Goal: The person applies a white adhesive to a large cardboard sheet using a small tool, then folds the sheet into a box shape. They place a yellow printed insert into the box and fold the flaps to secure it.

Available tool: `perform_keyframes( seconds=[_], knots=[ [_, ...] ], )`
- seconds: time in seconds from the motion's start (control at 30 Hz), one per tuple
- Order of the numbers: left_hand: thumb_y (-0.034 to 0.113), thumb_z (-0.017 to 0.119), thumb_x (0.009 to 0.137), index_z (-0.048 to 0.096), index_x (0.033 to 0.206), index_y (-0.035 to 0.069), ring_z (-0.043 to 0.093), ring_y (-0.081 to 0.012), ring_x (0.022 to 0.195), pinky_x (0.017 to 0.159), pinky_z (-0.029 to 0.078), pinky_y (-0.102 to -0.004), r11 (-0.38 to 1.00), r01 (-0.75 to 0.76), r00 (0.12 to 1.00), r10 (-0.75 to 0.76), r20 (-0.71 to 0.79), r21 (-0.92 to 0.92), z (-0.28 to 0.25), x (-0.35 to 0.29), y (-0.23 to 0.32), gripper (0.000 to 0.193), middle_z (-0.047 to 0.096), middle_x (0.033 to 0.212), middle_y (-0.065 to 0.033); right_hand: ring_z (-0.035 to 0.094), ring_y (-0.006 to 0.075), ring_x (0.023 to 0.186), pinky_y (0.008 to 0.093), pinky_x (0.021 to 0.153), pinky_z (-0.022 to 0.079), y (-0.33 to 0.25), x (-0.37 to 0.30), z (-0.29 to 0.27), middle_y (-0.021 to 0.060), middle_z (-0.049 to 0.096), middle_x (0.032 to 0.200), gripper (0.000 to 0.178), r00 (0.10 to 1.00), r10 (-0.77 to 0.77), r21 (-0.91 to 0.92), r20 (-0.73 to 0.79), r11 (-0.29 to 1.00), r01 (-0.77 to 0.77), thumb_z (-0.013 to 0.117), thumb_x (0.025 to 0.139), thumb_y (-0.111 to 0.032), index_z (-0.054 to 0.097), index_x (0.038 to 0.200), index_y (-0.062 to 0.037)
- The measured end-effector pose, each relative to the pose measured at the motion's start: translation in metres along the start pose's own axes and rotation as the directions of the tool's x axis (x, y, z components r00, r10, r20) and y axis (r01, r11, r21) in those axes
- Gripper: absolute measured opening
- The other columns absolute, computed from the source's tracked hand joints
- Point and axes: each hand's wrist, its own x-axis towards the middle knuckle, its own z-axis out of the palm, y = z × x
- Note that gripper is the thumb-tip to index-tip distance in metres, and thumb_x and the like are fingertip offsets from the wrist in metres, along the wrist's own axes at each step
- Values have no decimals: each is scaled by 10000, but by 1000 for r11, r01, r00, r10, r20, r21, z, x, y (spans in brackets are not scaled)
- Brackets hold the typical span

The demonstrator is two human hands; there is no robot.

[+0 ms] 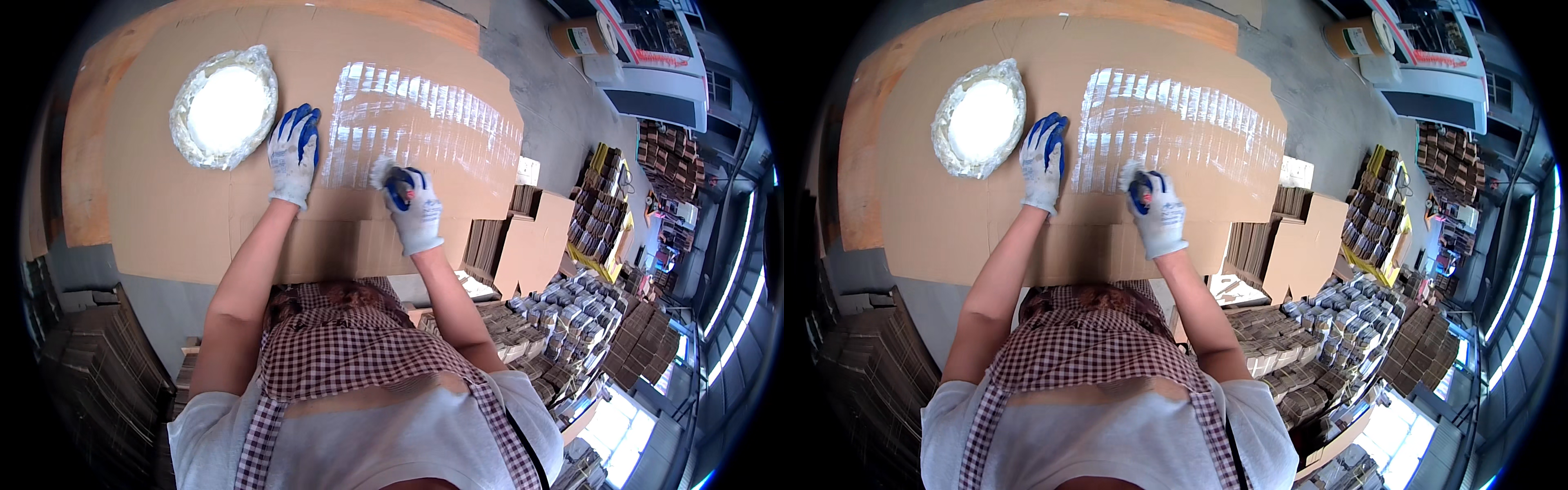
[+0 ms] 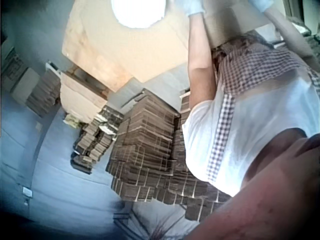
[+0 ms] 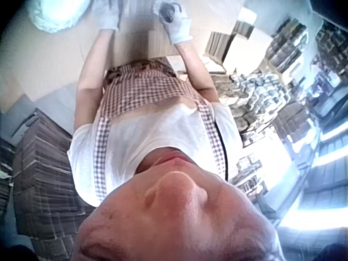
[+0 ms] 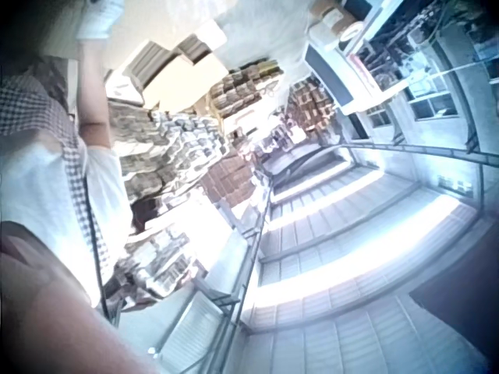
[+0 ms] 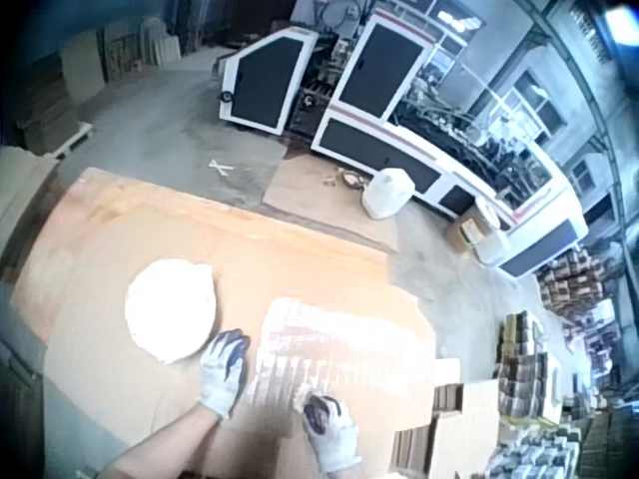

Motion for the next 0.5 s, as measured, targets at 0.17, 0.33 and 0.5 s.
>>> perform_keyframes(
  seconds=[0.17, 0.33, 0.5],
  knots=[
    [252, 459, 969, 643, 1219, 157, 506, -263, 1222, 1063, 347, -422, 998, -29, 999, 31, -26, 48, -1, 1, 2, 325, 588, 1304, -44, 626, 332, 947, 402, 794, 523, 41, 3, -39, 148, 587, 1094, 410, 964, 246, -160, -99, 952, -260, 706, 827, -174, 558, 1195, -72],
    [270, 432, 974, 643, 1220, 142, 496, -283, 1234, 1077, 333, -419, 999, -34, 999, 33, 11, 40, 2, 2, 4, 349, 583, 1316, -59, 571, 322, 1122, 423, 904, 502, 2, -33, -21, 122, 557, 1237, 453, 957, -260, -138, 126, 951, 276, 679, 755, -84, 578, 1195, -115],
    [246, 437, 975, 634, 1229, 107, 498, -303, 1232, 1081, 335, -425, 1000, -12, 1000, 12, 29, 16, -1, 3, 4, 350, 578, 1323, -88, 563, 321, 1148, 425, 942, 487, 89, -40, -35, 124, 562, 1234, 433, 995, 81, -232, -59, 968, -92, 653, 759, -61, 595, 1185, -114]
  ],
)
